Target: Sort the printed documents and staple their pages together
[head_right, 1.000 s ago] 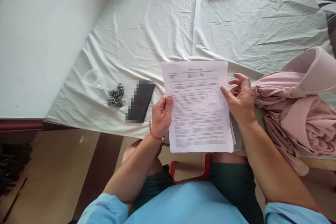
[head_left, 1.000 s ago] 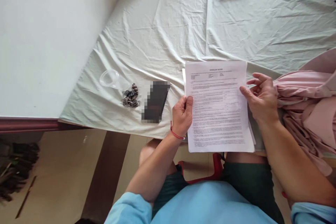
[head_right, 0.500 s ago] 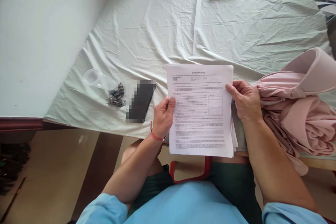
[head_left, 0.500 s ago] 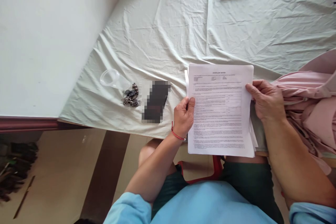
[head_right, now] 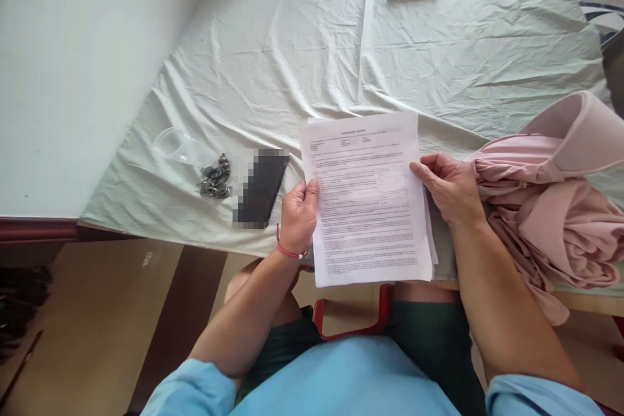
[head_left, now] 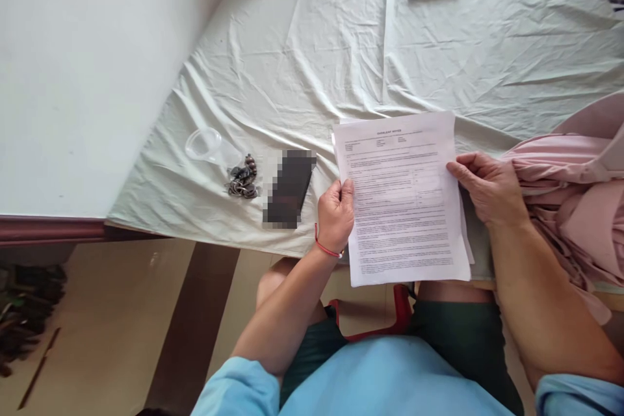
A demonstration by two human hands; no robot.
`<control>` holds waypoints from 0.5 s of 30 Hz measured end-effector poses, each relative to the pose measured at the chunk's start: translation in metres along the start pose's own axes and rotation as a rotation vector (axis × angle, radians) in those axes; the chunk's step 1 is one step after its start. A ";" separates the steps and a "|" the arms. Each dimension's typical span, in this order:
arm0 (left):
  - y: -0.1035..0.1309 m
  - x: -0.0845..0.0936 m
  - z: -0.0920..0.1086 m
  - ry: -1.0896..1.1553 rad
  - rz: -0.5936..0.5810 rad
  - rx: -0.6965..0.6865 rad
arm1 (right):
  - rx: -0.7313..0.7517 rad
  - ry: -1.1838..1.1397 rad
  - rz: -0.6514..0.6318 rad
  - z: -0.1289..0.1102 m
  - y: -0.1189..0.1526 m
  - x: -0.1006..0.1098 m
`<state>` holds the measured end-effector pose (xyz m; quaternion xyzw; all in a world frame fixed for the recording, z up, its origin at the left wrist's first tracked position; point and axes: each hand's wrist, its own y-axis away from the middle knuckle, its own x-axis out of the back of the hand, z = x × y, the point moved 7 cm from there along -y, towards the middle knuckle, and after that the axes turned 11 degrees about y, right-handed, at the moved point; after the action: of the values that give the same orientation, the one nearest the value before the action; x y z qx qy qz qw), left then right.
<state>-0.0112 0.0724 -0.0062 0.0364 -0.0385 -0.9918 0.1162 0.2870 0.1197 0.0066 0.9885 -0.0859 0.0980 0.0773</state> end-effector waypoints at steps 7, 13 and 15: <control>0.001 -0.004 -0.005 0.163 -0.004 0.030 | -0.014 0.012 -0.059 0.003 -0.003 0.000; 0.001 -0.003 -0.006 0.220 0.058 0.078 | -0.057 -0.056 0.056 -0.011 0.006 0.016; 0.001 -0.003 -0.002 0.100 0.045 0.038 | -0.054 0.040 0.100 -0.024 0.012 0.035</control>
<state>-0.0084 0.0722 -0.0076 0.0875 -0.0522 -0.9850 0.1393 0.3142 0.1063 0.0389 0.9783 -0.1364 0.1193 0.1008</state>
